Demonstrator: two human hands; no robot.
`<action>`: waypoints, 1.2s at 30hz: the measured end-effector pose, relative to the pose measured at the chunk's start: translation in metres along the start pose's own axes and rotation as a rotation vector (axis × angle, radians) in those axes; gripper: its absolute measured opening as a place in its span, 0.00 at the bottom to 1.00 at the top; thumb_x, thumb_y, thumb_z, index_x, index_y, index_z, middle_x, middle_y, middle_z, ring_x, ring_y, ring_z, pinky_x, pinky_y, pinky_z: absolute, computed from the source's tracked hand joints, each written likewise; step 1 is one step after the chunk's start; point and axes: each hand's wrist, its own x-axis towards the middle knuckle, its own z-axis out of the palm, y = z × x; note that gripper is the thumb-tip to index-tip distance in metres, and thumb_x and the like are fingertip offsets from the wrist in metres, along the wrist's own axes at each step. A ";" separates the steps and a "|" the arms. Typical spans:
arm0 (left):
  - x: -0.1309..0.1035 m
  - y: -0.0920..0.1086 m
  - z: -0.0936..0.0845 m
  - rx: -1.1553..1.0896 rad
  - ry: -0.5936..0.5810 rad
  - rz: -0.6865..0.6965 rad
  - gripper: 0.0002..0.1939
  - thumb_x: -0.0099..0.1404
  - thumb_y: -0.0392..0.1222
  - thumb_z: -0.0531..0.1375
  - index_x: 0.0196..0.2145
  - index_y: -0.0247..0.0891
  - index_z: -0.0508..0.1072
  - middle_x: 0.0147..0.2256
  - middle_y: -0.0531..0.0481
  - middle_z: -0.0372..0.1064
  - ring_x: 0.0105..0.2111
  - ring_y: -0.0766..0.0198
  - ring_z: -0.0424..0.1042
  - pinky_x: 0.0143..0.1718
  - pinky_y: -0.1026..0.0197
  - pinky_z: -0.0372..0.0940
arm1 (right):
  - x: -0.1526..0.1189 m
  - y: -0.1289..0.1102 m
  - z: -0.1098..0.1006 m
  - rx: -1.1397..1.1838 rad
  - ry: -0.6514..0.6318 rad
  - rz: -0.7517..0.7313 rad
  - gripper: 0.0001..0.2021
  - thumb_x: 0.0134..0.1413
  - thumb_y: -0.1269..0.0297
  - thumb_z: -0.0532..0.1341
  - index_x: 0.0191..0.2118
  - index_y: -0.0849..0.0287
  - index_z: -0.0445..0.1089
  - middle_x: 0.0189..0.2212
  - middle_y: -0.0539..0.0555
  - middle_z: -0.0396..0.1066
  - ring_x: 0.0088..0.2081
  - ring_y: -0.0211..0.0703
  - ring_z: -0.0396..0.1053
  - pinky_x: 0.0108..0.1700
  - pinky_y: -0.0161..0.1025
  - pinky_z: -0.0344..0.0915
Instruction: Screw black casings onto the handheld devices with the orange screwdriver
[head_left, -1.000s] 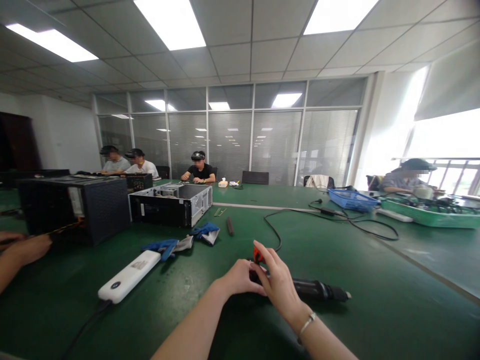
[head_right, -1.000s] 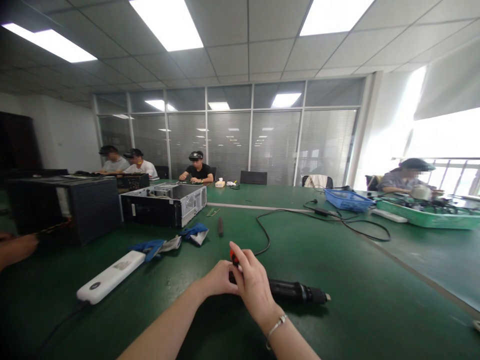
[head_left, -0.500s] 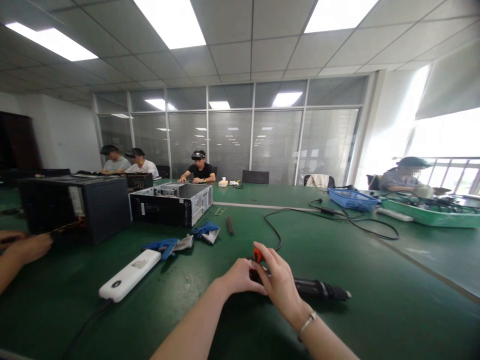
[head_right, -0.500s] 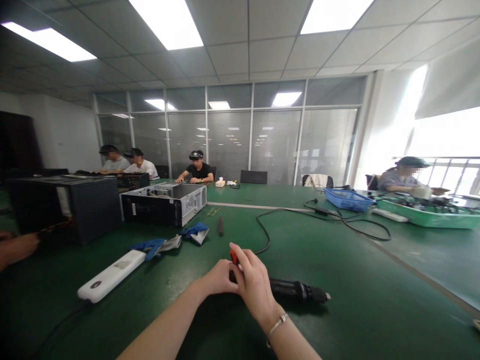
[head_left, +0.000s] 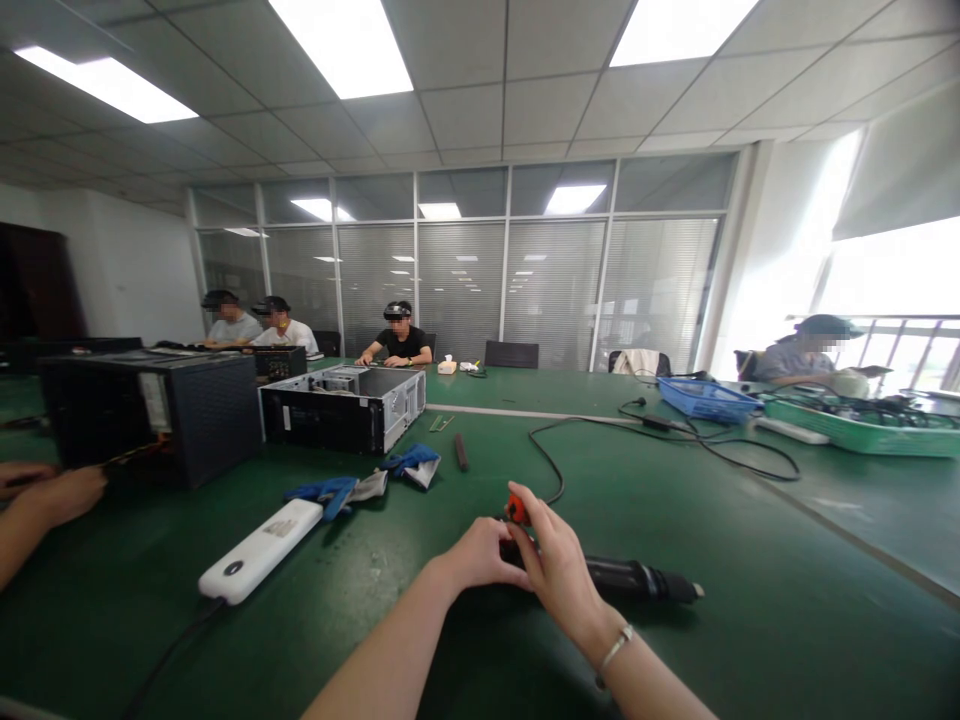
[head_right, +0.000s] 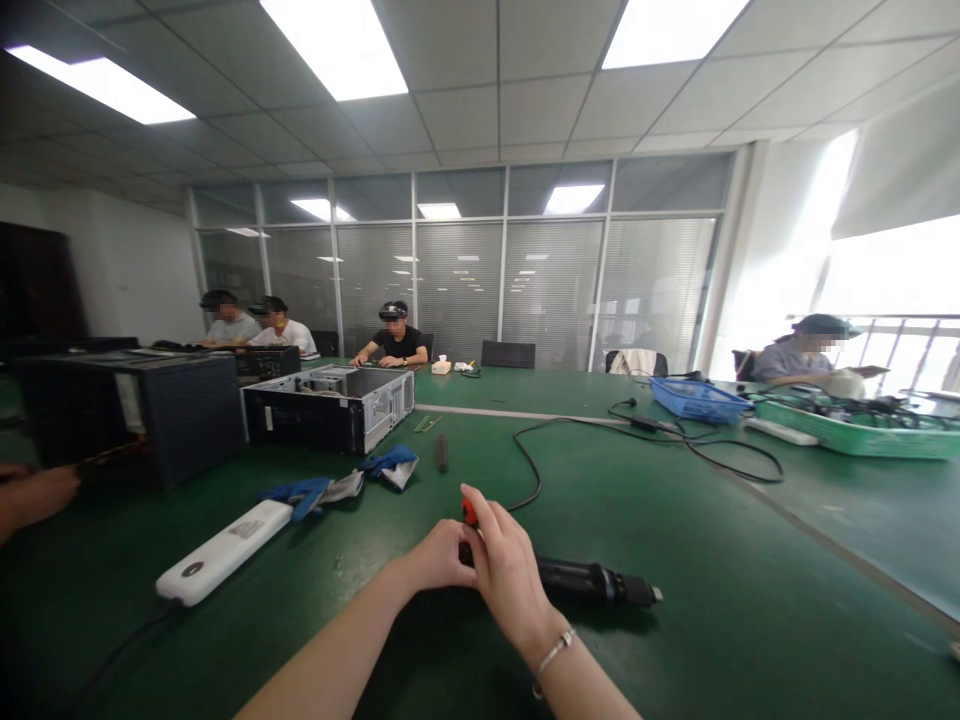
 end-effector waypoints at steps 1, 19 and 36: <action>0.000 -0.001 0.000 0.006 0.004 0.004 0.12 0.49 0.42 0.69 0.29 0.30 0.78 0.26 0.52 0.73 0.28 0.63 0.69 0.29 0.67 0.60 | 0.000 -0.001 0.000 0.013 -0.012 0.005 0.24 0.62 0.71 0.50 0.63 0.54 0.53 0.44 0.57 0.70 0.43 0.45 0.71 0.45 0.42 0.72; -0.002 0.005 -0.002 -0.031 0.013 0.036 0.10 0.51 0.39 0.68 0.31 0.31 0.80 0.29 0.50 0.76 0.30 0.61 0.71 0.31 0.67 0.62 | 0.001 -0.005 0.000 0.029 -0.024 0.012 0.26 0.61 0.69 0.51 0.64 0.55 0.51 0.44 0.58 0.70 0.42 0.45 0.71 0.46 0.42 0.72; 0.000 -0.001 0.001 -0.070 0.024 0.081 0.11 0.49 0.36 0.68 0.34 0.32 0.80 0.31 0.50 0.77 0.31 0.61 0.72 0.33 0.67 0.63 | -0.001 -0.005 0.001 0.047 -0.032 0.021 0.24 0.62 0.69 0.52 0.63 0.54 0.53 0.46 0.58 0.68 0.43 0.45 0.70 0.44 0.41 0.71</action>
